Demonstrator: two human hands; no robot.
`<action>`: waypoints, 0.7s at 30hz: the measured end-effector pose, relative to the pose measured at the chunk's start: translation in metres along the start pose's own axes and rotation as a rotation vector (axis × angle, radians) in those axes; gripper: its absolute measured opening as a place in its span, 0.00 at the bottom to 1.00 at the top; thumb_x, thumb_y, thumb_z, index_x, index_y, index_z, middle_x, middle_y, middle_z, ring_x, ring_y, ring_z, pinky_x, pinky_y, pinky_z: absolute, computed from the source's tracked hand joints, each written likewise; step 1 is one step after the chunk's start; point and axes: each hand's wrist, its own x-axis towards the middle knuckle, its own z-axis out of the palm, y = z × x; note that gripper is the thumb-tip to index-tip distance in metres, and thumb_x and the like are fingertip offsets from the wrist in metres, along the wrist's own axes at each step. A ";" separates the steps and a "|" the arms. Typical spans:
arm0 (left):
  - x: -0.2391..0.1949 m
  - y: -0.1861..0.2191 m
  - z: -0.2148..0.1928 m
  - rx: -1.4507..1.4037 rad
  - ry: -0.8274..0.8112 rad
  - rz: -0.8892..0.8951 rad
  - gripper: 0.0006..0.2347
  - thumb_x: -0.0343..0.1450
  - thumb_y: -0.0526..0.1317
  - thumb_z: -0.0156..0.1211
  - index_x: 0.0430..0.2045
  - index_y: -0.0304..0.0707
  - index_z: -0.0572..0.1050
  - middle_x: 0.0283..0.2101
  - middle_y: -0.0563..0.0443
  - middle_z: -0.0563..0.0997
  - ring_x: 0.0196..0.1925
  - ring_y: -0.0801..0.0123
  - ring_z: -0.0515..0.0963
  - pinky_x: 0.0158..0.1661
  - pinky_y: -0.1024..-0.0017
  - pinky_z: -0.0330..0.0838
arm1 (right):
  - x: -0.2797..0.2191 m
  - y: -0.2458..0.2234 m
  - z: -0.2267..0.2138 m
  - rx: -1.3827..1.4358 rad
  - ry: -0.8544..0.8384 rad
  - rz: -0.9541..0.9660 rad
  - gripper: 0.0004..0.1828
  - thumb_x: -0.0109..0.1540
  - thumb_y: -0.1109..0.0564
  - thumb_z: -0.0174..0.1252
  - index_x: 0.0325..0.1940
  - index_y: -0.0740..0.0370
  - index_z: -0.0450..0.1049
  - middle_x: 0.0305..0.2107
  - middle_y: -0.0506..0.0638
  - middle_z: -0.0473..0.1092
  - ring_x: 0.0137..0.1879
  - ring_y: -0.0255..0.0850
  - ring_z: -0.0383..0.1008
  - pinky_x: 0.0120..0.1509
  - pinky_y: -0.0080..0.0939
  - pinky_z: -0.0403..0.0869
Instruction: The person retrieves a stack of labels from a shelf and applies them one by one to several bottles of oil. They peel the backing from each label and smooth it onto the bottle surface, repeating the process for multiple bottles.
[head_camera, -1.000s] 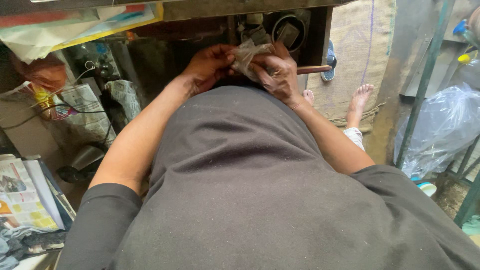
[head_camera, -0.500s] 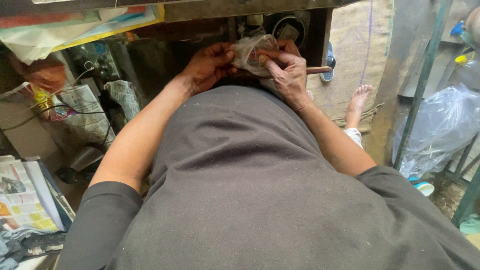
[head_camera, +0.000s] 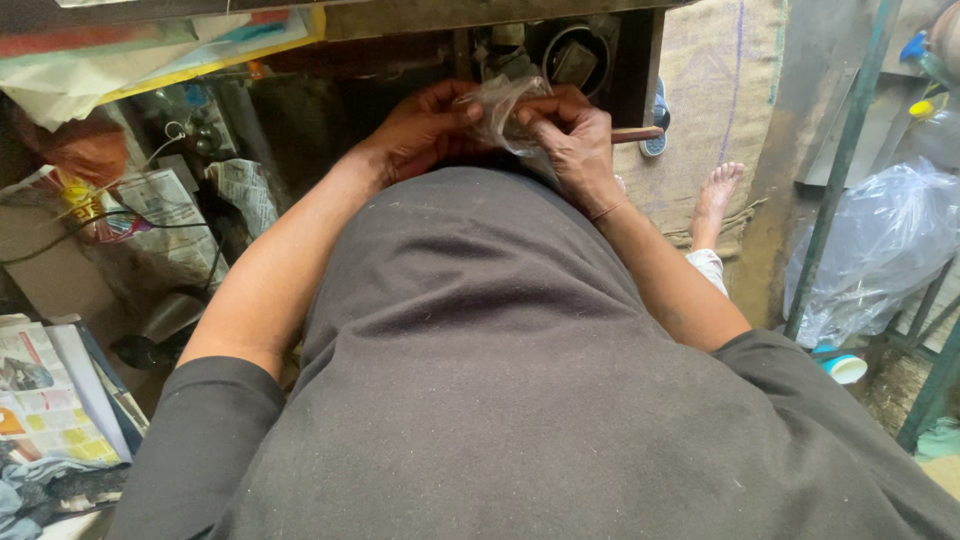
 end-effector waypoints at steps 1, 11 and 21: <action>0.000 -0.001 0.000 -0.006 0.011 -0.003 0.18 0.71 0.39 0.67 0.54 0.38 0.72 0.53 0.48 0.79 0.53 0.62 0.81 0.55 0.62 0.82 | -0.001 -0.001 0.000 -0.014 -0.005 0.014 0.08 0.65 0.59 0.66 0.45 0.65 0.80 0.39 0.50 0.79 0.44 0.35 0.80 0.53 0.36 0.80; 0.001 -0.005 -0.007 -0.032 -0.011 0.011 0.16 0.72 0.39 0.67 0.52 0.38 0.73 0.51 0.48 0.80 0.53 0.64 0.82 0.56 0.64 0.81 | -0.003 -0.004 0.002 -0.098 -0.025 -0.062 0.10 0.62 0.60 0.72 0.44 0.69 0.84 0.45 0.51 0.74 0.50 0.37 0.74 0.57 0.35 0.76; -0.006 0.001 0.001 -0.034 -0.024 0.000 0.21 0.71 0.42 0.66 0.59 0.40 0.69 0.57 0.44 0.77 0.57 0.57 0.81 0.54 0.60 0.83 | 0.000 0.003 0.001 0.135 -0.022 0.019 0.09 0.63 0.61 0.70 0.44 0.70 0.82 0.39 0.50 0.77 0.41 0.34 0.77 0.49 0.33 0.79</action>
